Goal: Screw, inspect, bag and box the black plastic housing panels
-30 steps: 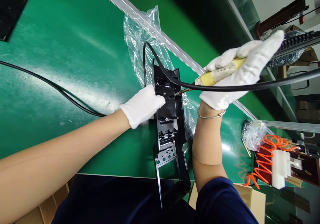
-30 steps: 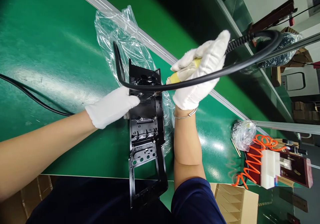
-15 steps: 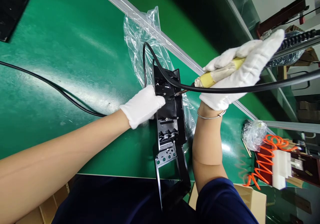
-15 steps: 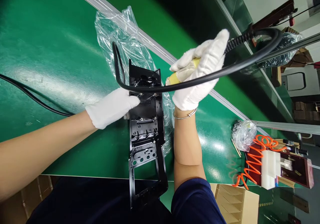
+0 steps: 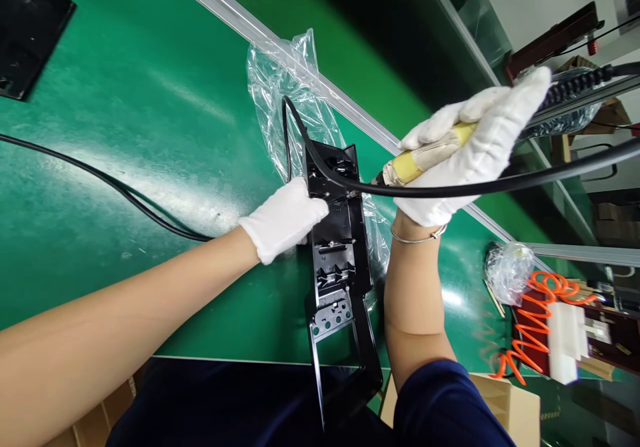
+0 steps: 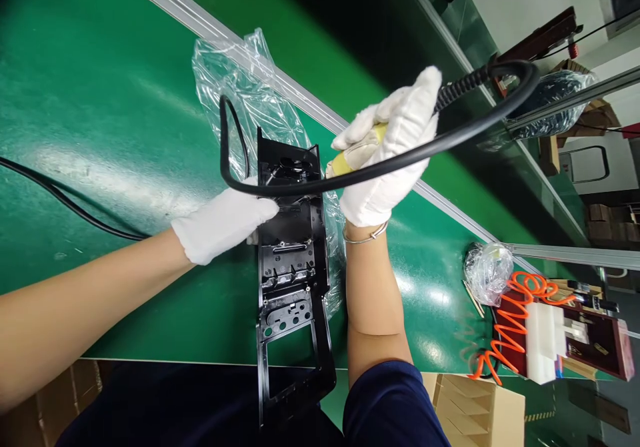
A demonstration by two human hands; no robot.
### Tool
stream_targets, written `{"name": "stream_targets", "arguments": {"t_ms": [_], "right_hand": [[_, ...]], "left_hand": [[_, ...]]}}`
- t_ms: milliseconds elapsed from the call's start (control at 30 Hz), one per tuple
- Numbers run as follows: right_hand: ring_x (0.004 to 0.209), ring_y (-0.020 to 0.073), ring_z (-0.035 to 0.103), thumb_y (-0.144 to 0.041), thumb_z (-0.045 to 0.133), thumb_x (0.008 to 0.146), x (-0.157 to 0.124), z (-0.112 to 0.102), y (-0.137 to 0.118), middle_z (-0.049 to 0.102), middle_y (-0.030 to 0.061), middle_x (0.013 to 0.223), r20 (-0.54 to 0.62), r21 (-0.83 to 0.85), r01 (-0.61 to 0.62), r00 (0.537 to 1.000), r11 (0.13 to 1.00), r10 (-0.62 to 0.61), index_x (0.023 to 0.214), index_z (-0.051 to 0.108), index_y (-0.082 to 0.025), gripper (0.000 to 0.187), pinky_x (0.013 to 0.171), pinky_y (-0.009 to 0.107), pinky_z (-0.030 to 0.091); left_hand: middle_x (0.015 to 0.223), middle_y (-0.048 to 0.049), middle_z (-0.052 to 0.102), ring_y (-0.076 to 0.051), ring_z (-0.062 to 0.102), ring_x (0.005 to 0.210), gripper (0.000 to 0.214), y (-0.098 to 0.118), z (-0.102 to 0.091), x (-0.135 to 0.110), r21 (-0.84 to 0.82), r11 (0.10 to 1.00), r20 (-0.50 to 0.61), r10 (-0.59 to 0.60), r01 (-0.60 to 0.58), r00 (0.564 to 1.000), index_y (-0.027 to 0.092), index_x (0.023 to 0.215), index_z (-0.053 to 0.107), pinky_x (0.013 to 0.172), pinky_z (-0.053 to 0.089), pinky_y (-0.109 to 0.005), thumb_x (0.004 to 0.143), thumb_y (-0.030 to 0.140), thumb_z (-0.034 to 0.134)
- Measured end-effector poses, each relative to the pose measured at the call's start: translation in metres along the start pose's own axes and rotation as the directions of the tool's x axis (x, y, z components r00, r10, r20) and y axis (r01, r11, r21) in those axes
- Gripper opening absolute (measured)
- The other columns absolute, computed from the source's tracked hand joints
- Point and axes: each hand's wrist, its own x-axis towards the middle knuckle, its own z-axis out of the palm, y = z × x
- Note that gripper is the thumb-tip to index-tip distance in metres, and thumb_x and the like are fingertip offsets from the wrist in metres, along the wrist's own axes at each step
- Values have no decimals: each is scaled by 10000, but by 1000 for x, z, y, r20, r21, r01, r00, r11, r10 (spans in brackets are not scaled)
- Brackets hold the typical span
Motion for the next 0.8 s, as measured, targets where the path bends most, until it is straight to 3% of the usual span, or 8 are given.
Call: {"name": "stream_targets", "arguments": {"t_ms": [167,333,533,633,800], "right_hand": [[516,29,598,-405,177,1069,-2,-1,-4,461,-64,805,27,-11,-184,983,983,184,1191,588,-255,454,458,149,506],[410,-8,490,-306,204,1063,-3,-3,-3,411,-79,760,63,-29,-75,995,997,77,1150,586,-264,394,400,93,428],[427,11,492,-285,338,1034,0,-4,3,419,-80,766,81,8,35,996,999,-36,1071,551,-259,218,381,120,415],[411,18,466,-312,327,1029,2,-4,4,400,-79,750,54,-12,33,998,999,-32,1063,540,-264,221,340,140,380],[450,20,503,-240,431,983,0,-4,-2,450,-97,737,136,30,8,991,1000,-12,959,579,-280,156,372,140,420]], "left_hand": [[729,0,534,-181,511,622,168,-1,-1,-1,76,997,9,5,-6,1000,191,934,494,579,420,-331,820,306,542],[756,2,538,-163,488,604,232,4,-1,-4,70,997,10,-9,8,1000,161,1018,534,572,417,-328,823,288,534],[696,18,508,-163,493,577,240,9,-1,-7,102,994,2,-29,29,1000,158,1041,561,541,366,-310,831,268,525],[748,-3,565,-172,512,596,268,8,-1,-5,96,995,-2,-23,24,1000,162,1062,559,554,396,-321,820,273,528],[874,-35,638,-180,544,670,276,1,0,-1,50,997,5,57,-57,998,167,1048,558,629,451,-340,791,266,533]]}}
